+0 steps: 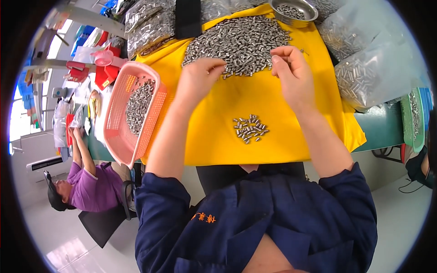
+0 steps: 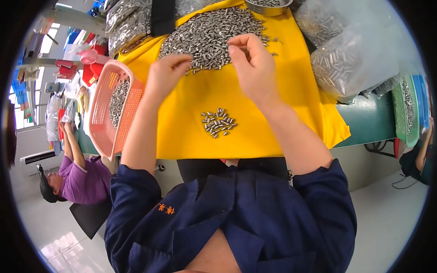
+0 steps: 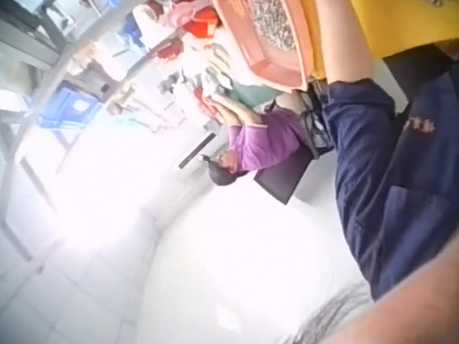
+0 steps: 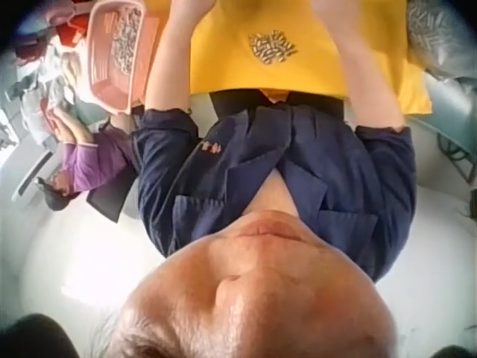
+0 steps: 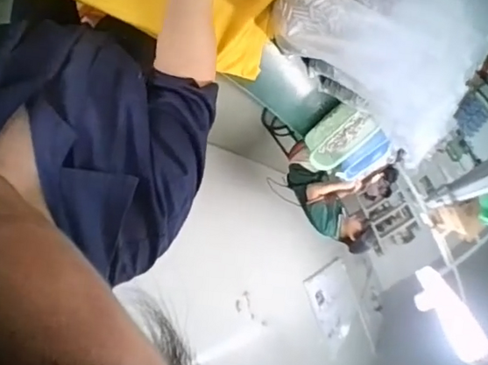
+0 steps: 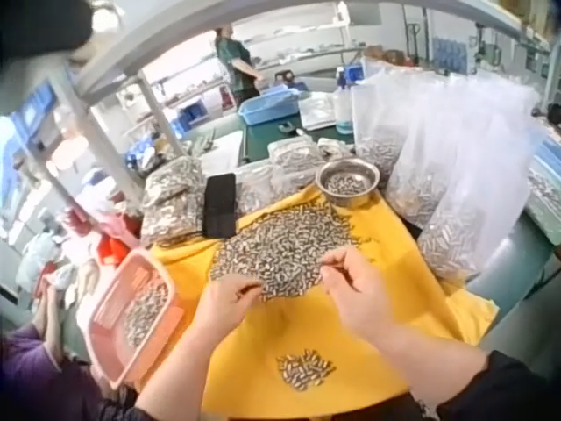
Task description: Sorting and inspecting small metal hardware components on a workbench.
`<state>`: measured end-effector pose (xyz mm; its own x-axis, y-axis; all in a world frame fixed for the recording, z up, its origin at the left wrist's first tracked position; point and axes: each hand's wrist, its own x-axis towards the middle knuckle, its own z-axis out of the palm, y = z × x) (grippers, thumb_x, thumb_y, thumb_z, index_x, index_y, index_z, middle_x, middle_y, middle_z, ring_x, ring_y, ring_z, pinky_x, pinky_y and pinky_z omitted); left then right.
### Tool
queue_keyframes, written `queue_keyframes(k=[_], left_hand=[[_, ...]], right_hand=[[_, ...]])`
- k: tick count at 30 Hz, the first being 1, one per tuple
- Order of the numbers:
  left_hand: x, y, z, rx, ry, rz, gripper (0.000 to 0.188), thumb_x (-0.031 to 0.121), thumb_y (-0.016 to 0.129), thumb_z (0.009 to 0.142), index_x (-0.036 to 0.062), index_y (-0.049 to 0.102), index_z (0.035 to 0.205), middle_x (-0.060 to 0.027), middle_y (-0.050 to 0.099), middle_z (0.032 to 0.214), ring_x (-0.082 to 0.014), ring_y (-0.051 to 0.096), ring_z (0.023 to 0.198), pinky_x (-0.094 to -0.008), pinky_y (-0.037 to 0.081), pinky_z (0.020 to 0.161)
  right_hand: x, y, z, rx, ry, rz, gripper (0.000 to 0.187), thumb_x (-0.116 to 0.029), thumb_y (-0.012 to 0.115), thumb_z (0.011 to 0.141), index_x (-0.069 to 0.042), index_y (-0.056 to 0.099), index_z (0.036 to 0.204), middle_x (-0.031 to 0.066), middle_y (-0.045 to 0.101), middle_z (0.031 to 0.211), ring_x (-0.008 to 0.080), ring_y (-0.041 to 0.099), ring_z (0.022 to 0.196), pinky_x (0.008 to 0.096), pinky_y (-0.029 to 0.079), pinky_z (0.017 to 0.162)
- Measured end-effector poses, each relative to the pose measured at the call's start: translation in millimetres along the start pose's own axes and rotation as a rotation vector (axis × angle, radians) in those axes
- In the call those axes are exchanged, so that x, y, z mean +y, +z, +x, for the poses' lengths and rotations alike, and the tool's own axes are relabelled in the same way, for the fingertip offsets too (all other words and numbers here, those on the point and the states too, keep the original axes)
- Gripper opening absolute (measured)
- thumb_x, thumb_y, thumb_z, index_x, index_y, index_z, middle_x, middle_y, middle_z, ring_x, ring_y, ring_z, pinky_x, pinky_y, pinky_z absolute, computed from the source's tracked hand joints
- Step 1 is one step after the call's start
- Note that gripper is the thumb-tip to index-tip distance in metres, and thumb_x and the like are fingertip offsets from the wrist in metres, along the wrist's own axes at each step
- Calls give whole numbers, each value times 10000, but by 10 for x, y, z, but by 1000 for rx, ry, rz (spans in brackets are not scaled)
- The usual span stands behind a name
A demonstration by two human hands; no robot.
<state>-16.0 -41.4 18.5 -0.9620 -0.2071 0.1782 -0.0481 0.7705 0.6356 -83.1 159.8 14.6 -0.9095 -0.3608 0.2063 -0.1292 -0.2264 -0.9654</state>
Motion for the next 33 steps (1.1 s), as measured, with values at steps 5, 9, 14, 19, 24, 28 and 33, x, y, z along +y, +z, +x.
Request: queue_keyframes(k=[5, 9, 14, 19, 24, 28, 33], left_hand=[[18, 150, -163, -15, -33, 228, 122, 175, 617, 732, 78, 644, 800, -111, 615, 788, -288, 587, 738, -369, 469, 668], [3, 110, -165, -81, -44, 338, 122, 180, 620, 727, 69, 636, 776, -120, 599, 807, -289, 583, 747, -376, 469, 672], [-44, 91, -143, -78, 69, 260, 119, 151, 617, 732, 52, 630, 797, -121, 603, 797, -278, 588, 734, -368, 473, 671], [189, 266, -261, -146, -245, -746, 121, 26, 622, 768, -5, 597, 882, -38, 624, 822, -93, 594, 771, -214, 470, 707], [184, 344, -307, -142, -273, -1053, 142, -12, 611, 770, -9, 590, 910, -43, 619, 816, -102, 592, 767, -210, 475, 706], [132, 375, -325, -145, -255, -1126, 164, -21, 615, 763, -6, 588, 925, -63, 622, 836, -126, 598, 773, -231, 487, 716], [112, 381, -332, -167, -229, -1140, 163, -36, 604, 766, -11, 586, 926, -82, 622, 860, -147, 605, 786, -256, 498, 733]], right_hand=[[62, 56, -80, -90, 23, -130, 90, -79, 509, 844, -14, 528, 903, -24, 517, 699, 22, 428, 611, 177, 356, 537], [48, 91, -131, -147, 24, -211, 84, -74, 517, 832, -14, 535, 888, 2, 544, 707, 41, 462, 631, 192, 388, 560], [22, 126, -163, -199, 46, -264, 85, -73, 520, 828, -15, 537, 887, 15, 554, 714, 56, 476, 630, 205, 403, 565], [51, 103, -155, -250, 14, -196, 66, -54, 514, 812, -15, 526, 864, 28, 553, 713, 63, 477, 609, 211, 403, 548], [-22, 80, -132, -332, -15, -325, 60, -48, 521, 787, -11, 511, 834, 43, 538, 687, 90, 479, 591, 232, 399, 538], [-25, 96, -153, -364, -78, -414, 58, -53, 519, 779, -11, 502, 816, 72, 527, 668, 149, 486, 567, 265, 398, 528], [-49, 104, -132, -382, -72, -446, 53, -58, 516, 780, -15, 501, 806, 94, 532, 673, 201, 505, 575, 296, 405, 533]])
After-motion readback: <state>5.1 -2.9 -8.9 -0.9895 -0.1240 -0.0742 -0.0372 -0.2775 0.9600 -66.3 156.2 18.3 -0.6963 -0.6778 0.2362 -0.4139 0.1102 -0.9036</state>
